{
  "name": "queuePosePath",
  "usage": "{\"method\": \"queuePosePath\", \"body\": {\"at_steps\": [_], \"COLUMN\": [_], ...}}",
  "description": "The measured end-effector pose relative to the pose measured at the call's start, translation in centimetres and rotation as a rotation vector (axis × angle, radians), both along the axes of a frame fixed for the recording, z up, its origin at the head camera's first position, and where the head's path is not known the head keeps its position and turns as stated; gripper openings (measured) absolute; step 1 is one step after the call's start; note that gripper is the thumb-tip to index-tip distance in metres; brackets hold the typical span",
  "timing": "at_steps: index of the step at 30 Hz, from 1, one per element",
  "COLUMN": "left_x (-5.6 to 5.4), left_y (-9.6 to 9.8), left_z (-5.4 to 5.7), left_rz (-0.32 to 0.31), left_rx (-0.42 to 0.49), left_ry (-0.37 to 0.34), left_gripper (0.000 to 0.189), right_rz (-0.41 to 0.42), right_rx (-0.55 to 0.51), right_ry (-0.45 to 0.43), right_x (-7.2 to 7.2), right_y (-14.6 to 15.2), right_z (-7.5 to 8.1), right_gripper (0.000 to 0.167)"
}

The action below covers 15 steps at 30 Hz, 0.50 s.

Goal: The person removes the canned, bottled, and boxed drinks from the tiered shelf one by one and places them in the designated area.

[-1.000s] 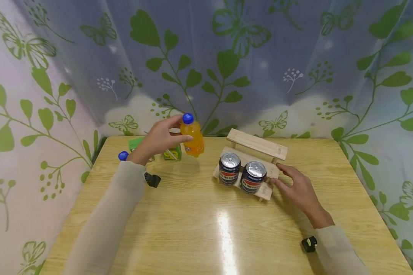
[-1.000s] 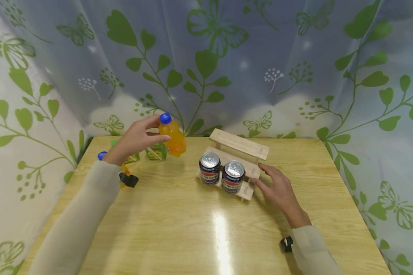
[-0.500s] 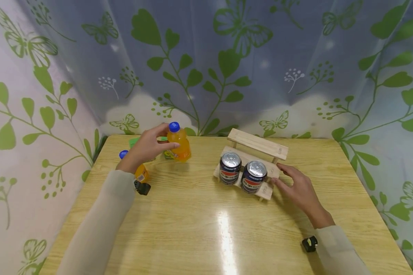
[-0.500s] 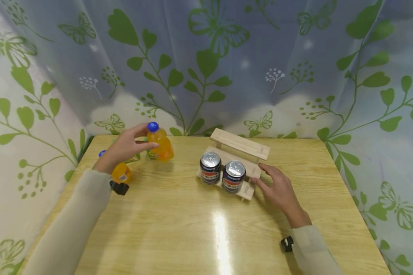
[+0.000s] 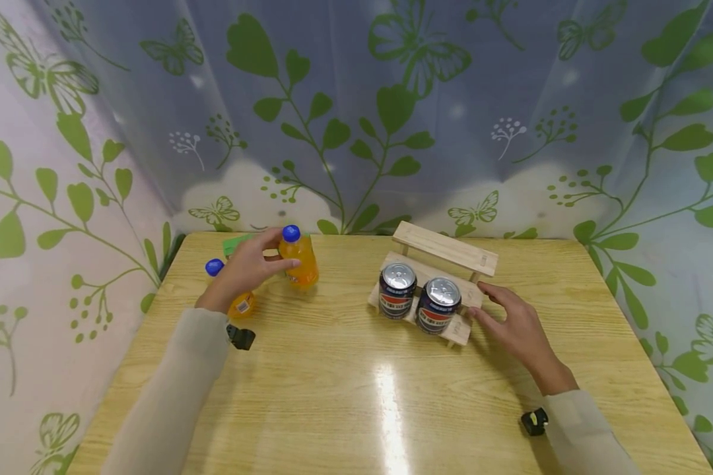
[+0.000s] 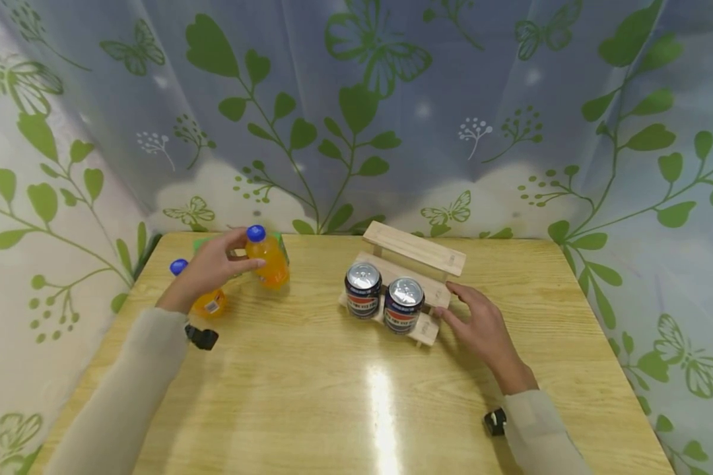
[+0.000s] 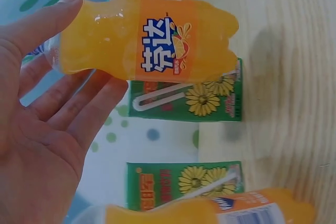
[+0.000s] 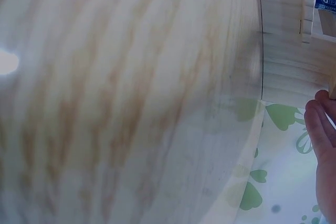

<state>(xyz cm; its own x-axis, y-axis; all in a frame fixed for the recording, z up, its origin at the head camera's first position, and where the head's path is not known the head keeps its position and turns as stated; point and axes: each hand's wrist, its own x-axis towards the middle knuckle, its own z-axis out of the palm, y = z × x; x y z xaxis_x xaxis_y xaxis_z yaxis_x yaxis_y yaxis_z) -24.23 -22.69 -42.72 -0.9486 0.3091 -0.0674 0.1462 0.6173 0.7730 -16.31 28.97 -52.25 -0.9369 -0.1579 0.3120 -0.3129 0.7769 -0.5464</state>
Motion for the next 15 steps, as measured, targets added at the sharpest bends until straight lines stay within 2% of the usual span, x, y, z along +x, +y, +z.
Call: {"method": "queuePosePath", "body": {"at_steps": [9, 15], "left_x": [0.6, 0.7], "left_y": [-0.3, -0.1], "left_z": [-1.5, -1.9], "left_rz": [0.005, 0.003], "left_rx": [0.010, 0.027], "left_ry": [-0.019, -0.030], "left_gripper": [0.078, 0.079], "right_rz": [0.003, 0.008], "right_rx": [-0.008, -0.007], "right_ry": [0.005, 0.008], "right_x": [0.2, 0.2], "right_y": [-0.1, -0.1], "right_z": [0.3, 0.2], "right_gripper": [0.057, 0.057]}}
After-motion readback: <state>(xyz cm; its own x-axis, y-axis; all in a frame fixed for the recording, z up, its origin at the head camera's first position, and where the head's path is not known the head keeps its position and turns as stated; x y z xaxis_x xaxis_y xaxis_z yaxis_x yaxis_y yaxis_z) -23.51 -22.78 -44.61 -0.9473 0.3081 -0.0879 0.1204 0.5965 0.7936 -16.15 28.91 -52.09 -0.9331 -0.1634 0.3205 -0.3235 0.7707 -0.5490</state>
